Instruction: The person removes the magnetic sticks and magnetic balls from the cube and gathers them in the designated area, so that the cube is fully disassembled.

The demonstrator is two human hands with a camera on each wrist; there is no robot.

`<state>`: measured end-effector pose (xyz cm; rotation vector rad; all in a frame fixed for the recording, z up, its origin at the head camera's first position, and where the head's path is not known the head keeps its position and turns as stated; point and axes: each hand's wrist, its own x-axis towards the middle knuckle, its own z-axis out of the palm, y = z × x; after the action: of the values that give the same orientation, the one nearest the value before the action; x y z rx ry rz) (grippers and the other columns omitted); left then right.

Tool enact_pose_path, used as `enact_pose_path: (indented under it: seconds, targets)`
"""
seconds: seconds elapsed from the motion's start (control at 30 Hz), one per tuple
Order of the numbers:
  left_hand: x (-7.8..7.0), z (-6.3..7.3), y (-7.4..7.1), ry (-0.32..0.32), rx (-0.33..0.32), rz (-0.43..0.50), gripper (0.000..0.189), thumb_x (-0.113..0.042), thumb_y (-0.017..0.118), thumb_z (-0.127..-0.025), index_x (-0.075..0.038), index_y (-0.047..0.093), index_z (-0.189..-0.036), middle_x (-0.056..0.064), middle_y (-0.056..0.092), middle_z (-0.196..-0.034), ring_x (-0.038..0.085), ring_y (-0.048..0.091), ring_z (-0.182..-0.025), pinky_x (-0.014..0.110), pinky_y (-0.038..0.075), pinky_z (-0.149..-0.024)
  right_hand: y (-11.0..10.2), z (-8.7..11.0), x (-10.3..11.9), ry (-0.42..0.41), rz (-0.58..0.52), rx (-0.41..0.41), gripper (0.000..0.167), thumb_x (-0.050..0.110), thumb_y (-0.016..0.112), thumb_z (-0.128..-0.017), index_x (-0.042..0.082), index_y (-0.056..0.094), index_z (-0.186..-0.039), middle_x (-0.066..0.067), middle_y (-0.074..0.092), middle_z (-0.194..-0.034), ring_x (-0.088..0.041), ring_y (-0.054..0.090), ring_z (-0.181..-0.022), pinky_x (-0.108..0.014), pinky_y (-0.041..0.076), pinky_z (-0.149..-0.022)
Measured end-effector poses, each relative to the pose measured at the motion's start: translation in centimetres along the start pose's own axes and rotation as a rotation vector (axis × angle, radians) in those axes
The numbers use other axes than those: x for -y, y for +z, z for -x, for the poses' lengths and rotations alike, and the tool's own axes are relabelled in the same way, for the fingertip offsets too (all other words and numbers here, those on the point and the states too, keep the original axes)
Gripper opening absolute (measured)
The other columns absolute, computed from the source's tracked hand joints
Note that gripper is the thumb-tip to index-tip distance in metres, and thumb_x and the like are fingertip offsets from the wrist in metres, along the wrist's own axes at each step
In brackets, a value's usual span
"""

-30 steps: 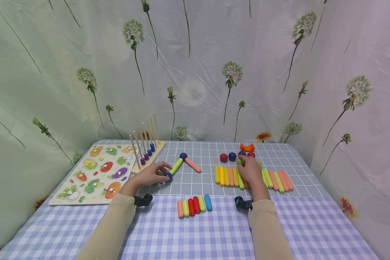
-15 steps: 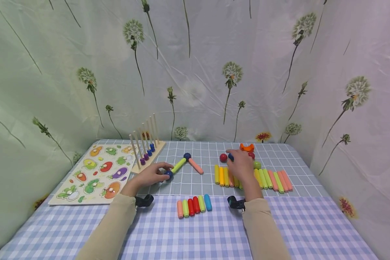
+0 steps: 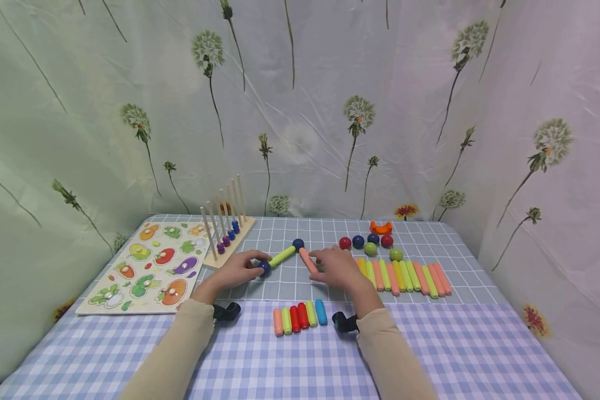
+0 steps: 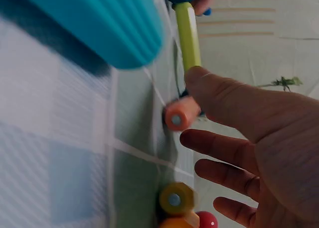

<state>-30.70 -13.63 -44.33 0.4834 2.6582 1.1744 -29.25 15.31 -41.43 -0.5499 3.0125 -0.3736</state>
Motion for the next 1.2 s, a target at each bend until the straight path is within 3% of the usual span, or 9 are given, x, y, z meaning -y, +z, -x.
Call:
enact_pose_path:
  seconds: [0.2,0.4,0.7,0.87,1.2]
  targets:
    - [0.09,-0.08,0.24,0.006,0.014,0.005,0.032,-0.025,0.066,-0.094,-0.032,0.066,-0.126,0.000,0.064,-0.129,0.017,0.059,-0.095,0.033,0.048,-0.084,1.05,-0.59,0.44,-0.008,0.095,0.000,0.069,0.037,0.082,-0.080,0.022,0.056,-0.143,0.002,0.070,-0.104,-0.016,0.053,-0.091,-0.037,0.047,-0.086]
    - [0.01,-0.01,0.39,0.020,0.003,0.020,0.032,-0.023,0.064,-0.095,-0.028,0.066,-0.126,0.001,0.065,-0.130,0.019,0.060,-0.103,0.043,0.050,-0.094,0.97,-0.52,0.62,-0.016,0.070,-0.011,0.061,0.027,0.076,-0.086,0.022,0.055,-0.143,0.001,0.067,-0.094,-0.016,0.054,-0.081,-0.035,0.050,-0.079]
    - [0.08,0.00,0.45,0.021,-0.007,0.018,0.032,-0.024,0.066,-0.094,-0.028,0.066,-0.125,0.002,0.065,-0.128,0.018,0.060,-0.101,0.041,0.050,-0.092,0.61,-0.14,0.75,0.107,-0.113,0.012,0.057,0.025,0.064,-0.091,0.024,0.051,-0.147,-0.003,0.064,-0.105,-0.019,0.054,-0.085,-0.036,0.051,-0.075]
    - [0.03,-0.05,0.50,0.017,-0.005,0.010,0.031,-0.024,0.065,-0.095,-0.029,0.066,-0.126,0.001,0.065,-0.126,0.017,0.060,-0.099,0.039,0.050,-0.090,0.53,0.01,0.65,0.131,-0.106,0.024,0.059,0.028,0.064,-0.091,0.031,0.049,-0.148,-0.004,0.064,-0.112,-0.019,0.054,-0.087,-0.034,0.049,-0.073]
    - [0.03,0.00,0.52,-0.005,-0.004,0.019,0.031,-0.026,0.064,-0.095,-0.031,0.066,-0.125,0.000,0.065,-0.126,0.019,0.059,-0.102,0.043,0.050,-0.096,0.32,0.11,0.44,0.139,-0.087,0.020,0.046,0.034,0.064,-0.093,0.032,0.059,-0.139,-0.004,0.067,-0.115,-0.019,0.055,-0.087,-0.033,0.048,-0.071]
